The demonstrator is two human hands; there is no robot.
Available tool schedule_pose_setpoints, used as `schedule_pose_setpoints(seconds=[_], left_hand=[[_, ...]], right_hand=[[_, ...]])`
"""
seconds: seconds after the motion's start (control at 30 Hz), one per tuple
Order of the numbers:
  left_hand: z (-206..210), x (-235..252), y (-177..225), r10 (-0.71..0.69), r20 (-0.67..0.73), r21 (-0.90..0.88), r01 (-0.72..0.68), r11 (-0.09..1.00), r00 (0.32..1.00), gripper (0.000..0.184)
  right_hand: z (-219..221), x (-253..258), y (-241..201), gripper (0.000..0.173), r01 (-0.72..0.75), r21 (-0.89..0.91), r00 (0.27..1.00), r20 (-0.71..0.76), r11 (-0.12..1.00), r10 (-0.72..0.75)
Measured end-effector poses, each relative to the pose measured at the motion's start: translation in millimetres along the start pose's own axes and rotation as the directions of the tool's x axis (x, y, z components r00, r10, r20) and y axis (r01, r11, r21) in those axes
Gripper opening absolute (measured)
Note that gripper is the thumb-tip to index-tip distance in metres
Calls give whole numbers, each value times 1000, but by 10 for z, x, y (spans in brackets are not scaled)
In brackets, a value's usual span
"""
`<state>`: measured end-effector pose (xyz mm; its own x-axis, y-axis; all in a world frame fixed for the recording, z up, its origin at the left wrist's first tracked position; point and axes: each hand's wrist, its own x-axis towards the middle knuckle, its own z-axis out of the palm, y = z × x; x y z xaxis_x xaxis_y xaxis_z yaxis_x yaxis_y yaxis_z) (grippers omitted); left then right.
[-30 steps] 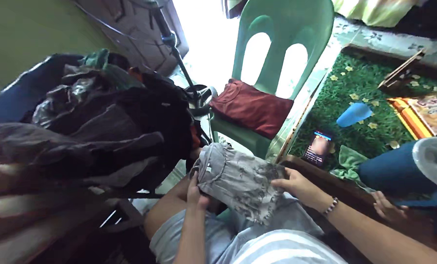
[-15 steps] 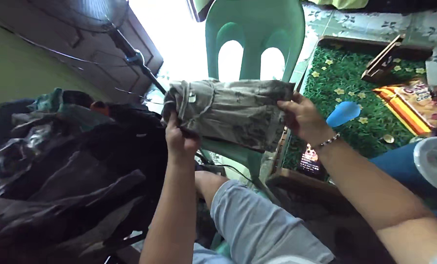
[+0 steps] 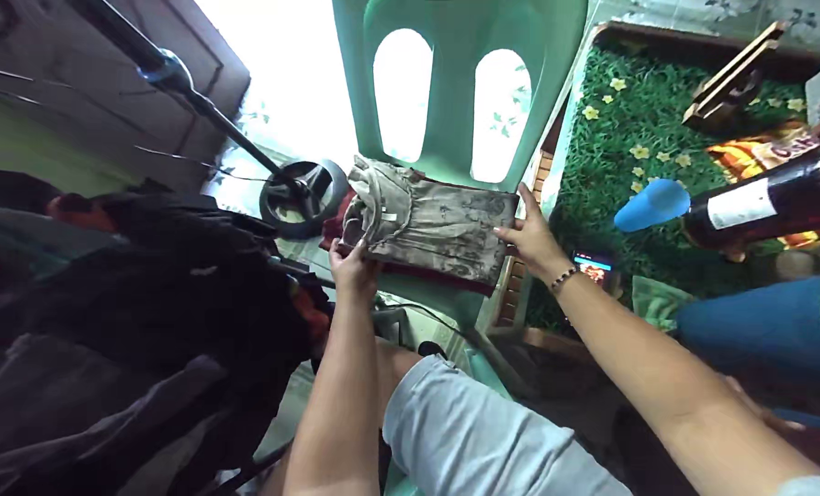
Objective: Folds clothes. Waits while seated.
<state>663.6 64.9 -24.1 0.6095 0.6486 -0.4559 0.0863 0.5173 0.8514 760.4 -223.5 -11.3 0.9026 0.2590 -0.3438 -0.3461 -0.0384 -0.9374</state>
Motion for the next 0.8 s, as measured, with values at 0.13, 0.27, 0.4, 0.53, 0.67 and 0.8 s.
schedule_pose_setpoints(seconds=[0.13,0.27,0.4,0.53,0.67,0.8], left_hand=[[6,-32,90,27,-18,65,-26,998,999,67],[-10,-86,78,45,0,135,-44,990,999,77],[-13,-155,117,70,36,152,-74,986,997,86],[-61,-184,142,75,81,174,-88,981,994,89],[-158,-329,133,234,49,389,-234,891,971,92],[-532,-636,-14,366,175,619,-391,682,914,90]], right_hand=[[27,-74,116,86,100,-22,995,-19,995,-100],[21,58,250,73,209,-315,963,-98,926,-251],[90,48,182,65,218,-529,921,-166,820,-352],[183,-127,142,63,330,-765,811,-70,553,-581],[375,-144,251,75,469,-847,751,235,248,-617],[481,-8,495,84,362,-902,888,256,237,-381]])
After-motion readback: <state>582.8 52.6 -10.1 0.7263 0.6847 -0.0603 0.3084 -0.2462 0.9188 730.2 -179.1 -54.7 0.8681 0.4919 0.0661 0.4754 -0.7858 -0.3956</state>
